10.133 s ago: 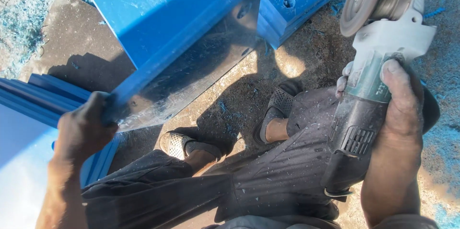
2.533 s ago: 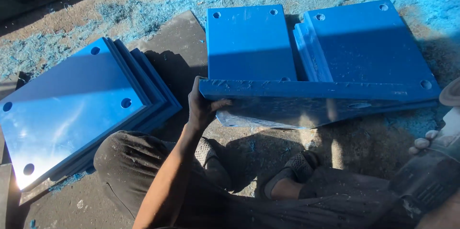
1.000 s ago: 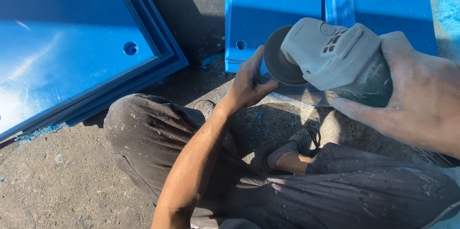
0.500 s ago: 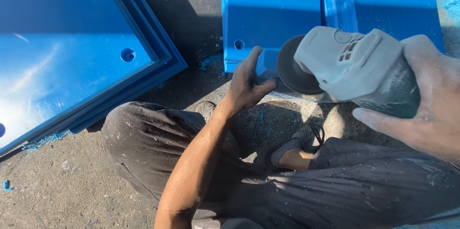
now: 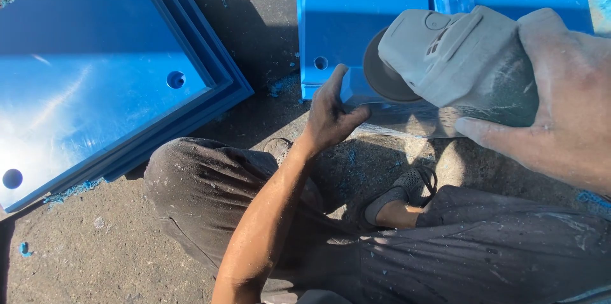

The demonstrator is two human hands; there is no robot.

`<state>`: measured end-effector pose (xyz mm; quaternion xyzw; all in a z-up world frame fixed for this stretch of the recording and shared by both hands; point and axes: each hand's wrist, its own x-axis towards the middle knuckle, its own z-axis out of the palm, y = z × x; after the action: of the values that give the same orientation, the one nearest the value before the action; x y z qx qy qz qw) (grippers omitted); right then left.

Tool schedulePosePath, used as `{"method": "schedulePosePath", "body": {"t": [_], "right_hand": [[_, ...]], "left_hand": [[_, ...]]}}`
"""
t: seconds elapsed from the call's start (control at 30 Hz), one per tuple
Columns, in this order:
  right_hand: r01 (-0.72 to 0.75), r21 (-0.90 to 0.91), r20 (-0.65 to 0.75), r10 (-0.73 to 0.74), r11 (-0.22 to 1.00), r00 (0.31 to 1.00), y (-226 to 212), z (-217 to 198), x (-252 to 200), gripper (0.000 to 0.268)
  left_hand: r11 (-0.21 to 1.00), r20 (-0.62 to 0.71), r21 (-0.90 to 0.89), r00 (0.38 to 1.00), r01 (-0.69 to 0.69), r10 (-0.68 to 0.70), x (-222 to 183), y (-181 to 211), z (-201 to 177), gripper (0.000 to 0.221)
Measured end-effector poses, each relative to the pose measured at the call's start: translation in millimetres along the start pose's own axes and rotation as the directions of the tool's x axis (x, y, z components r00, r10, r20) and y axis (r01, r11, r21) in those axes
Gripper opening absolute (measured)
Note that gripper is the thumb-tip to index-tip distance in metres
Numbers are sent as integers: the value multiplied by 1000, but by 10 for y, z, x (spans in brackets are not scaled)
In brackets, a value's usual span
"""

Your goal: Grinding the edges of blue plastic components using an angle grinder.

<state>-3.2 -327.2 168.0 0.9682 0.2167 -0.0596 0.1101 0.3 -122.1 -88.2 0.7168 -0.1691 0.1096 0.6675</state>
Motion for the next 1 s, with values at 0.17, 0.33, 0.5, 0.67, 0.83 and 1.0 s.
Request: {"method": "schedulePosePath", "body": {"t": [0.17, 0.33, 0.5, 0.67, 0.83, 1.0], "right_hand": [[-166, -150, 275, 203, 975, 940, -212, -214, 80, 80], [-153, -11, 131, 154, 988, 979, 23, 34, -123, 81], [-198, 69, 125, 188, 978, 974, 312, 359, -427, 81], [-100, 482, -48, 140, 871, 989, 1392, 1381, -1127, 75], [-152, 466, 14, 164, 872, 986, 1500, 1477, -1207, 71], [-59, 446, -89, 110, 893, 990, 787, 761, -729, 74]], "left_hand": [[995, 21, -62, 996, -84, 86, 39, 85, -33, 53], [999, 25, -48, 1000, 7, -6, 44, 72, -14, 43], [999, 46, -44, 999, -11, 13, 29, 115, -66, 37], [998, 60, -32, 997, -55, 56, 33, 90, -58, 35], [998, 38, -66, 999, -20, 22, 56, 133, -55, 37], [999, 55, -19, 998, -31, 32, 23, 112, -53, 32]]}}
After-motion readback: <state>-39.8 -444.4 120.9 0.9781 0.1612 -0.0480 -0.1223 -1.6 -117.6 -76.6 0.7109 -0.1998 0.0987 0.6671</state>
